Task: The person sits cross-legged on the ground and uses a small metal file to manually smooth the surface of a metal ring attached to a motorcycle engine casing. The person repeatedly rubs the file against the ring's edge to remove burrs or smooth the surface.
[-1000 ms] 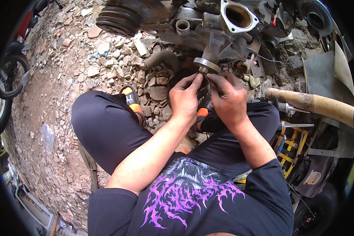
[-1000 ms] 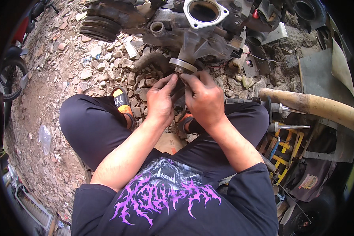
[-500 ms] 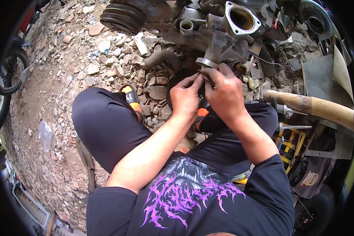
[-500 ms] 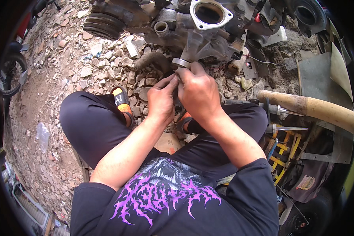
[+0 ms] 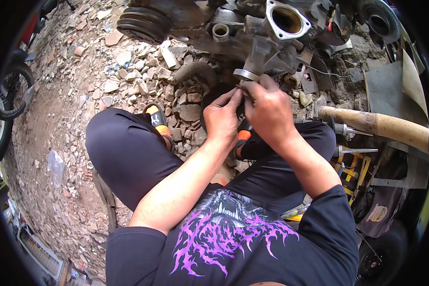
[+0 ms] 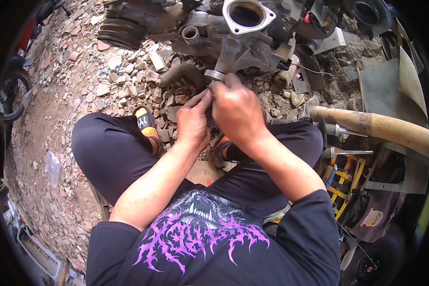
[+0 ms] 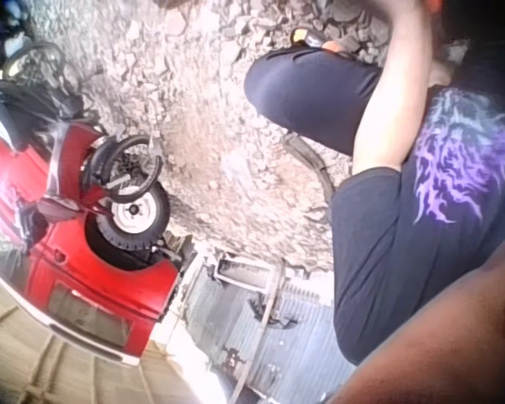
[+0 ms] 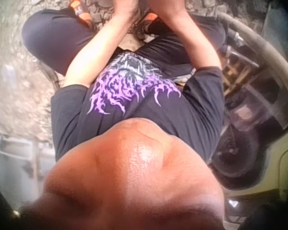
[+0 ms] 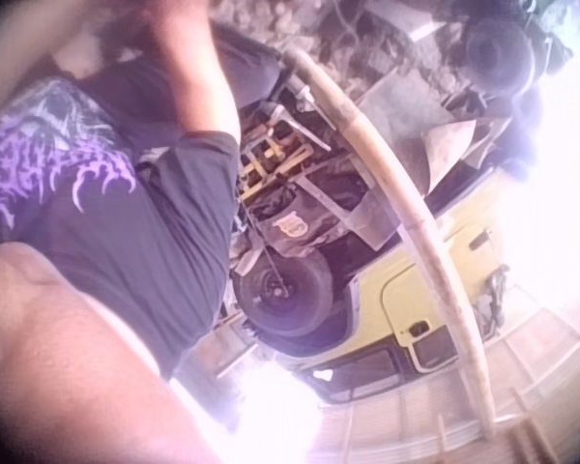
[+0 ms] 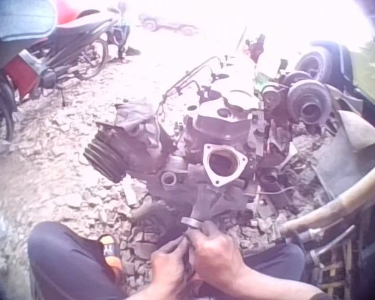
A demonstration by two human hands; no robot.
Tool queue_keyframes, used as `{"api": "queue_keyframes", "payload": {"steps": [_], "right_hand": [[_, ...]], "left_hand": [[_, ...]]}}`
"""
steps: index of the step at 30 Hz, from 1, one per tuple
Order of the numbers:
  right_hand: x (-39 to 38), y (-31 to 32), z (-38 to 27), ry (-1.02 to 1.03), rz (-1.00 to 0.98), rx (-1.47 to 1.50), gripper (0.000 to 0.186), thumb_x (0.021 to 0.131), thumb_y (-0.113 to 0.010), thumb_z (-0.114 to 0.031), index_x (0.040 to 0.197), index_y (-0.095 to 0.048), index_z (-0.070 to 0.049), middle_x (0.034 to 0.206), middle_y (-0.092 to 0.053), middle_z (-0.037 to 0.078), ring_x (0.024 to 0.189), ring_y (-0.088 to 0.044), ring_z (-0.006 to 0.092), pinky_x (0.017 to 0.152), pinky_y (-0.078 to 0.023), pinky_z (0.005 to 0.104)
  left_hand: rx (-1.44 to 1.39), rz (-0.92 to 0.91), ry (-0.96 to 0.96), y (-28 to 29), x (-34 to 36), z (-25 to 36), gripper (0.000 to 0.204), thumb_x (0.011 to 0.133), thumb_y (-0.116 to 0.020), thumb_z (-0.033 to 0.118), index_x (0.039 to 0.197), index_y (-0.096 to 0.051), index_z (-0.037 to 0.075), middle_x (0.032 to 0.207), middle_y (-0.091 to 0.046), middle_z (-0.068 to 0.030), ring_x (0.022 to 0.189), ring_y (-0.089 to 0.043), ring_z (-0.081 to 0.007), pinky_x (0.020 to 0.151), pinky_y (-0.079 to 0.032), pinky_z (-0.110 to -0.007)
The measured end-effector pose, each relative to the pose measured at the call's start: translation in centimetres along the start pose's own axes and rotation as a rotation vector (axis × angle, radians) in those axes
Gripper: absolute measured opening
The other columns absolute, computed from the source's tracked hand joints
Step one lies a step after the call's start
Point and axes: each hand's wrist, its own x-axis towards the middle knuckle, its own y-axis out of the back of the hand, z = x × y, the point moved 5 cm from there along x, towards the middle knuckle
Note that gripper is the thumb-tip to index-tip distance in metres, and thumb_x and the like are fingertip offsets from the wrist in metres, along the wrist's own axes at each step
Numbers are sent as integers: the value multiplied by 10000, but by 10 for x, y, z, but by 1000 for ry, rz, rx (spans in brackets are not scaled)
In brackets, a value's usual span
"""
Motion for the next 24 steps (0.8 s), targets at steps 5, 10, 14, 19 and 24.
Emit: {"api": "queue_keyframes", "payload": {"steps": [5, 10, 14, 19, 24], "right_hand": [[-11, 10, 7, -47, -26, 12, 124, 854, -689, -53, 975, -700, -26, 922, -649, 202, 733, -697, 428, 658, -579, 510], [-6, 5, 6, -129, 27, 54, 174, 809, -714, -11, 978, -751, -35, 906, -683, 192, 768, -700, 402, 702, -572, 474], [-32, 12, 39, -220, 7, 13, 197, 819, -707, 18, 1000, -770, -25, 899, -693, 190, 807, -709, 392, 714, -569, 458], [-34, 26, 30, -158, 105, 185, 198, 797, -741, -6, 993, -754, -33, 905, -694, 169, 770, -712, 386, 686, -576, 458], [-28, 11, 28, -132, 148, 262, 211, 802, -725, 10, 1005, -753, -42, 886, -687, 146, 745, -706, 362, 668, -573, 431]], "left_hand": [[14, -28, -3, 1, -3, -1, 267, 998, -720, 76, 1207, -727, -91, 1145, -757, -150, 989, -704, -154, 888, -560, -274], [-73, -43, 28, -2, -1, -1, 293, 996, -726, 73, 1230, -703, -102, 1158, -746, -155, 985, -712, -167, 904, -574, -282], [-34, -31, 25, -2, -2, 2, 298, 1002, -715, 70, 1244, -690, -104, 1151, -745, -157, 1000, -722, -183, 914, -590, -298], [-47, -24, 35, 0, -2, 3, 283, 1013, -697, 66, 1240, -688, -102, 1142, -746, -152, 991, -728, -186, 912, -596, -301], [-34, -30, 28, -5, -6, 6, 272, 1019, -686, 61, 1236, -687, -103, 1144, -745, -152, 993, -727, -186, 909, -596, -303]]}}
